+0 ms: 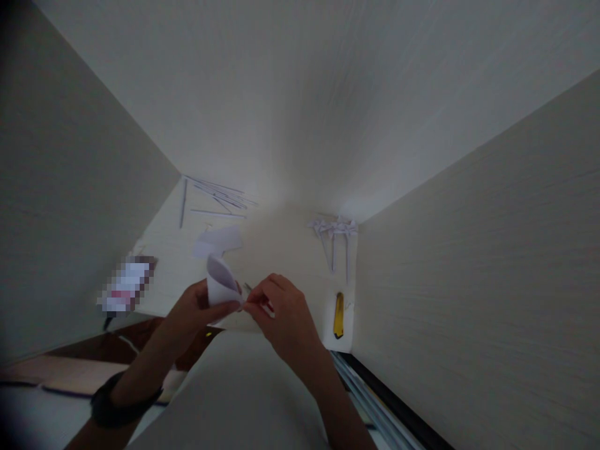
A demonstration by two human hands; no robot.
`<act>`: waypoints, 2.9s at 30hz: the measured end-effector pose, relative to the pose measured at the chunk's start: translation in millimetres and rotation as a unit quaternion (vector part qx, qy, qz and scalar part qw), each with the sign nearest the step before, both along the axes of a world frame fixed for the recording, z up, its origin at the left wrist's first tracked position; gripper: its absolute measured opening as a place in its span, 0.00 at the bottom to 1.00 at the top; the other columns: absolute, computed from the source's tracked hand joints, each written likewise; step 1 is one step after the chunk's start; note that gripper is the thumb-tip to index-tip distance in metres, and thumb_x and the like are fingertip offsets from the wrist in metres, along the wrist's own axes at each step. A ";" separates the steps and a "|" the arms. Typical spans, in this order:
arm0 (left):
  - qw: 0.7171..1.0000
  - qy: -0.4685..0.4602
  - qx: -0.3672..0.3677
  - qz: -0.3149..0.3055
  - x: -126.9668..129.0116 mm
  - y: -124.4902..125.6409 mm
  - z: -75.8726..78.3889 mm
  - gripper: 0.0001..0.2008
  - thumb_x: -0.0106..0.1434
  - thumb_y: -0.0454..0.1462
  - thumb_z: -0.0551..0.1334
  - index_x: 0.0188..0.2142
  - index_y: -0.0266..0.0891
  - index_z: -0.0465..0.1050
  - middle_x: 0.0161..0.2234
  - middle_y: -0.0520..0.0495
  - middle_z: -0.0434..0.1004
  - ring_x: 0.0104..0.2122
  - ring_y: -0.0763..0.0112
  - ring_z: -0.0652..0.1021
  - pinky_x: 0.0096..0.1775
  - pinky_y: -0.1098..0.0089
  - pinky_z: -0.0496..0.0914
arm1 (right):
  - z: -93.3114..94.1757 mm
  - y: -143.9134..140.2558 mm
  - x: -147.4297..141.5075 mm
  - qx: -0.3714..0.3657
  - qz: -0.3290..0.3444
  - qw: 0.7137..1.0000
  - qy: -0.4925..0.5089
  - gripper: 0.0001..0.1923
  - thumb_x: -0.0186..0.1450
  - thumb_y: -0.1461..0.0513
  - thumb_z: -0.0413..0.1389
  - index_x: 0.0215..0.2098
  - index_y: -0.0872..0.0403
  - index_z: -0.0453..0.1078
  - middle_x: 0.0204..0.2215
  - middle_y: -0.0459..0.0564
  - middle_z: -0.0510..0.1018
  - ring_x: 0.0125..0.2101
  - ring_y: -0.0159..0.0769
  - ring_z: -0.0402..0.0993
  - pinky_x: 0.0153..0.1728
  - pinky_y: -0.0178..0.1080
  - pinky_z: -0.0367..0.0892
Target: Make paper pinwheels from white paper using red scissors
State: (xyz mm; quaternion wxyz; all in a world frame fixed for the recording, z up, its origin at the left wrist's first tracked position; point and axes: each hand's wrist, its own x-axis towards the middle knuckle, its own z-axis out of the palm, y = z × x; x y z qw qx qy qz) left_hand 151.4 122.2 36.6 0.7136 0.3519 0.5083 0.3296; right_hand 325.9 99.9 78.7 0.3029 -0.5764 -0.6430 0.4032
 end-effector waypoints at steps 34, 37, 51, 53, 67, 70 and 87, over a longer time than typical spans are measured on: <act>0.975 -0.084 -0.084 0.187 22.2 -11.1 34.1 0.13 0.39 0.34 0.77 0.25 0.37 0.78 0.21 0.52 0.82 0.20 0.73 0.78 0.25 0.77 0.73 | 11.4 -4.4 -18.5 0.011 -0.194 0.959 0.209 0.08 0.58 0.69 0.61 0.23 0.52 0.73 0.22 0.41 0.74 0.26 0.31 0.69 0.29 0.34 0.62; 0.975 -0.077 -0.080 0.194 24.1 -11.0 36.6 0.12 0.40 0.34 0.76 0.24 0.37 0.78 0.21 0.53 0.81 0.20 0.75 0.78 0.24 0.78 0.72 | 11.3 -3.8 -18.7 0.021 -0.185 0.958 0.216 0.08 0.57 0.69 0.61 0.24 0.51 0.74 0.23 0.41 0.74 0.26 0.31 0.69 0.30 0.34 0.62; 0.976 -0.053 -0.073 0.201 25.7 -13.3 36.8 0.12 0.39 0.34 0.76 0.24 0.36 0.78 0.21 0.51 0.81 0.20 0.74 0.78 0.24 0.77 0.72 | 11.9 -5.6 -19.1 0.040 -0.192 0.962 0.187 0.09 0.58 0.70 0.62 0.24 0.52 0.74 0.22 0.40 0.73 0.26 0.29 0.68 0.29 0.33 0.61; 0.977 -0.053 -0.072 0.193 25.6 -13.1 36.4 0.12 0.39 0.34 0.76 0.25 0.36 0.78 0.21 0.51 0.82 0.19 0.74 0.78 0.23 0.77 0.72 | 13.1 -6.1 -18.7 0.038 -0.194 0.961 0.191 0.09 0.57 0.71 0.62 0.23 0.52 0.74 0.21 0.40 0.73 0.25 0.29 0.68 0.28 0.33 0.61; 0.977 -0.042 -0.058 0.200 26.3 -12.6 33.6 0.10 0.40 0.33 0.76 0.24 0.38 0.79 0.20 0.53 0.82 0.19 0.74 0.78 0.23 0.78 0.72 | 13.9 -3.6 -18.1 0.035 -0.196 0.961 0.192 0.09 0.56 0.71 0.61 0.23 0.52 0.74 0.21 0.41 0.73 0.24 0.29 0.68 0.27 0.33 0.62; 0.978 -0.029 -0.047 0.201 27.4 -12.6 35.5 0.10 0.41 0.33 0.75 0.24 0.37 0.78 0.20 0.53 0.81 0.19 0.74 0.77 0.23 0.78 0.71 | 14.1 -4.3 -17.1 0.045 -0.182 0.967 0.172 0.08 0.57 0.71 0.61 0.25 0.53 0.74 0.24 0.42 0.74 0.26 0.30 0.69 0.29 0.33 0.63; 0.980 -0.047 0.002 0.192 16.3 -8.5 24.0 0.10 0.45 0.33 0.75 0.27 0.38 0.77 0.24 0.52 0.81 0.25 0.73 0.78 0.30 0.75 0.73 | 14.3 -4.5 -13.3 0.038 -0.143 0.986 0.079 0.08 0.60 0.69 0.56 0.25 0.53 0.68 0.24 0.43 0.70 0.26 0.32 0.67 0.29 0.35 0.63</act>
